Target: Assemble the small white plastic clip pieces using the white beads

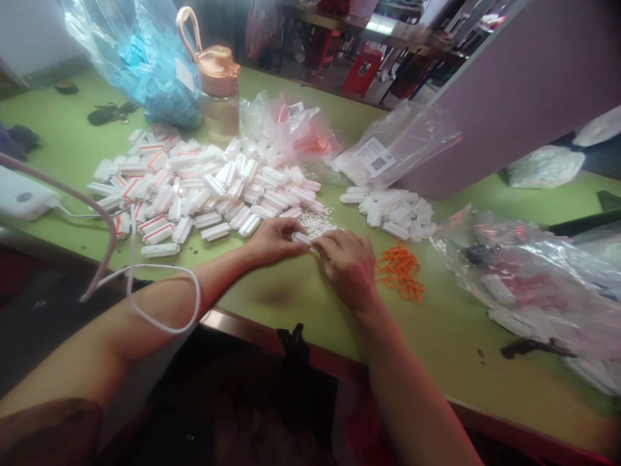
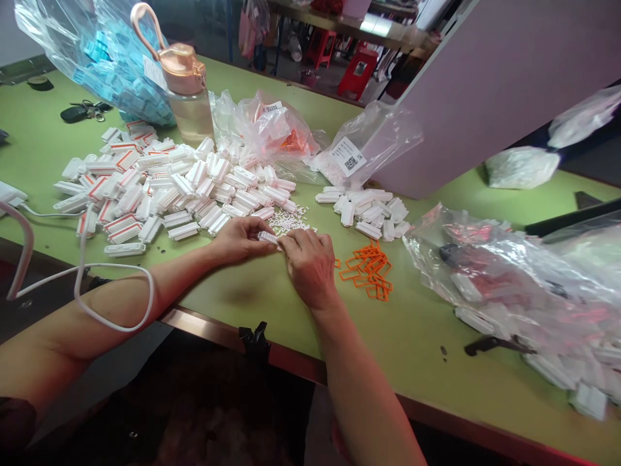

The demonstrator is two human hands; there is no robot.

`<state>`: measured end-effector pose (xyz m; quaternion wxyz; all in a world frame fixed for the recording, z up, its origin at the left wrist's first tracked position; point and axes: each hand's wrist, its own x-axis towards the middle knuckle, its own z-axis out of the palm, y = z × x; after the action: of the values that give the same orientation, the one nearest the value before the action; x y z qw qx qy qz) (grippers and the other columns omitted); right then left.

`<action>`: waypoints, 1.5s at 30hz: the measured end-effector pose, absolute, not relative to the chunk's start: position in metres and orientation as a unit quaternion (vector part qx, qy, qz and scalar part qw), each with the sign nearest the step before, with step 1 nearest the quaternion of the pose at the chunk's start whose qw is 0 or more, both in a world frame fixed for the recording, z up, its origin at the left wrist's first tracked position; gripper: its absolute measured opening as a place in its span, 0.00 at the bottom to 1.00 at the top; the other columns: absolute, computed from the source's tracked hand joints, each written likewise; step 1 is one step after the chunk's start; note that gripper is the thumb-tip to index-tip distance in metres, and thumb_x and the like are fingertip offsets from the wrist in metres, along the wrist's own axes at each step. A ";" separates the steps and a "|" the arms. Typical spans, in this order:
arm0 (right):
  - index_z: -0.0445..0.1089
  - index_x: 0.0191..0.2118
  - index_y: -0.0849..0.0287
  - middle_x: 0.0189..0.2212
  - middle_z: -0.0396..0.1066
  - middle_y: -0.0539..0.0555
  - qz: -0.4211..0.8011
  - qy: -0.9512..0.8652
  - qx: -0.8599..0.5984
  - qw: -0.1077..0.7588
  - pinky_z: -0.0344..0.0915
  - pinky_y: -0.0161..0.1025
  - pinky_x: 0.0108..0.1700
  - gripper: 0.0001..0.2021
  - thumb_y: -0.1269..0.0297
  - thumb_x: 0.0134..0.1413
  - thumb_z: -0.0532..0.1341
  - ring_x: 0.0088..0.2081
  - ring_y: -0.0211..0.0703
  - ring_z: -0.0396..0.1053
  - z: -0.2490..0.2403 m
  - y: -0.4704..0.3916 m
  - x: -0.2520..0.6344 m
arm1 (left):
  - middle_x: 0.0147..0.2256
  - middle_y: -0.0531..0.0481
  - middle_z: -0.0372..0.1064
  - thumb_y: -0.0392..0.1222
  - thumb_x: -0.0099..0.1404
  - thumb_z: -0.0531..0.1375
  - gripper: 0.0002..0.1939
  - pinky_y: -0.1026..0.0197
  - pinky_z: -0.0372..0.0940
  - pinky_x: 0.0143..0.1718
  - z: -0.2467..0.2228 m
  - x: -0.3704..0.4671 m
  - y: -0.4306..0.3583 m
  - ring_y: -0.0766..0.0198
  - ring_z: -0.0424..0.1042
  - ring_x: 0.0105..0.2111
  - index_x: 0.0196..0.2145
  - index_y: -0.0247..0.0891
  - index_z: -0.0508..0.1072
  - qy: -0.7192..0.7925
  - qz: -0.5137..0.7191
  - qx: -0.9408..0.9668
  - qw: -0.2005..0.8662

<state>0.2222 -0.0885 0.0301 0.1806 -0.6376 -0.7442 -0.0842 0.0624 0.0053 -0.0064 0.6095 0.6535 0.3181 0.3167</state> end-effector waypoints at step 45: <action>0.71 0.33 0.56 0.30 0.75 0.54 0.118 -0.640 -0.711 0.266 0.57 0.40 0.36 0.09 0.60 0.58 0.56 0.33 0.44 0.68 0.027 -0.082 0.232 | 0.30 0.52 0.73 0.45 0.46 0.71 0.20 0.65 0.64 0.34 -0.005 0.065 0.010 0.71 0.70 0.28 0.35 0.32 0.73 0.307 0.384 0.558 0.668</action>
<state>0.2324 -0.0824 0.0269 0.2657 -0.7113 -0.6400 0.1178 0.0649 0.0103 -0.0052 0.6681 0.5580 0.3073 0.3845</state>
